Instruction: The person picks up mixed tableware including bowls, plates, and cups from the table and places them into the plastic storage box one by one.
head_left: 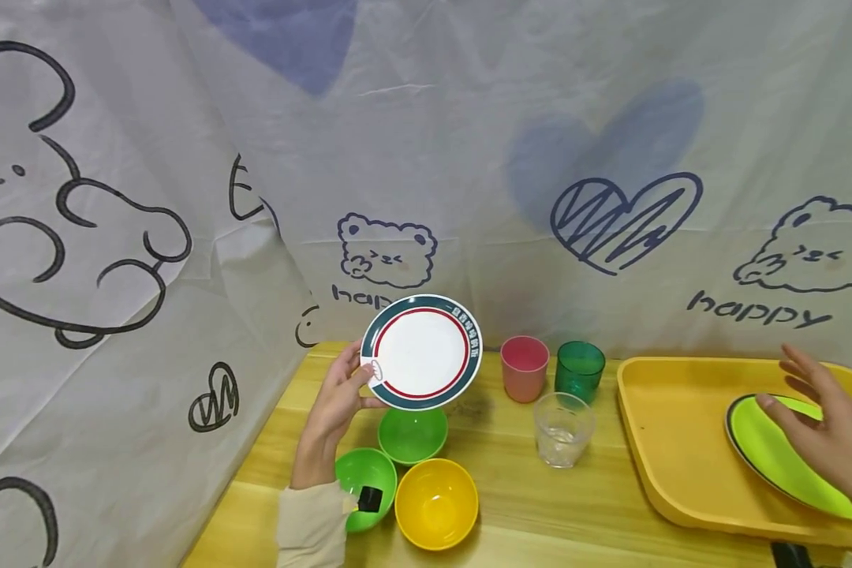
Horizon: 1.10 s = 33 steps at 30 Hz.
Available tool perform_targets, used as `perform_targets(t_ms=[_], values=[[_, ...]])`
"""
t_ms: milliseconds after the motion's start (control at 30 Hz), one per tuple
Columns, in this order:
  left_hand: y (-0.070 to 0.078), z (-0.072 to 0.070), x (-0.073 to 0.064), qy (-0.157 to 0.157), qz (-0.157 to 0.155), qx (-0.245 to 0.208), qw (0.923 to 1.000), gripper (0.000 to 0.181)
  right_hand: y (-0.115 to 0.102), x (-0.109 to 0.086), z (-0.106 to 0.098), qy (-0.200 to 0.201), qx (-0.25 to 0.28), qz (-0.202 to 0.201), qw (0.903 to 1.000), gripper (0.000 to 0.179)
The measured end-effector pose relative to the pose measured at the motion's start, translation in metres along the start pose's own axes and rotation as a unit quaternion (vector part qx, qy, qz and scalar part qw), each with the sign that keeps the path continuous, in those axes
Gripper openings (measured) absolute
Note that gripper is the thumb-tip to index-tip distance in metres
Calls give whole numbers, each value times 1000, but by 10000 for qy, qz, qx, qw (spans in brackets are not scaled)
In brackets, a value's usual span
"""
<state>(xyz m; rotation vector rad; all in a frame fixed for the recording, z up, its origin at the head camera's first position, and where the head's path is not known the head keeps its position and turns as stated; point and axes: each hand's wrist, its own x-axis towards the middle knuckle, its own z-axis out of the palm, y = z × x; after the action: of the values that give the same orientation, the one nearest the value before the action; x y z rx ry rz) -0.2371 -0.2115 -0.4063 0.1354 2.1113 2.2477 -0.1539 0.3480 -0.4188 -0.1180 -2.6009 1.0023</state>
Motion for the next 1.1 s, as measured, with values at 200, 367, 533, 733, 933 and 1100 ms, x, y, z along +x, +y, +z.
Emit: perform_targets(t_ms=[200,367,533,733,933,1100], values=[[-1,4,-1,2,46,-21,10000,51,-10,-5,3,152,165,-137,9997,73],[-2,7,-2,-102,74,-86,9999,51,-25,-9,11,241,426,-291,9984,72],[-3,15,-2,-252,76,-94,9996,52,-35,-9,19,35,940,-519,9942,71],[-6,26,0,-485,46,-64,9988,51,-49,-9,34,-219,1498,-845,9849,72],[-9,37,0,-724,-9,-70,9974,50,-62,-10,54,-208,1998,-1188,9724,75],[-12,44,-1,-982,-91,-113,9951,49,-70,-13,68,-286,2191,-1222,9676,73]])
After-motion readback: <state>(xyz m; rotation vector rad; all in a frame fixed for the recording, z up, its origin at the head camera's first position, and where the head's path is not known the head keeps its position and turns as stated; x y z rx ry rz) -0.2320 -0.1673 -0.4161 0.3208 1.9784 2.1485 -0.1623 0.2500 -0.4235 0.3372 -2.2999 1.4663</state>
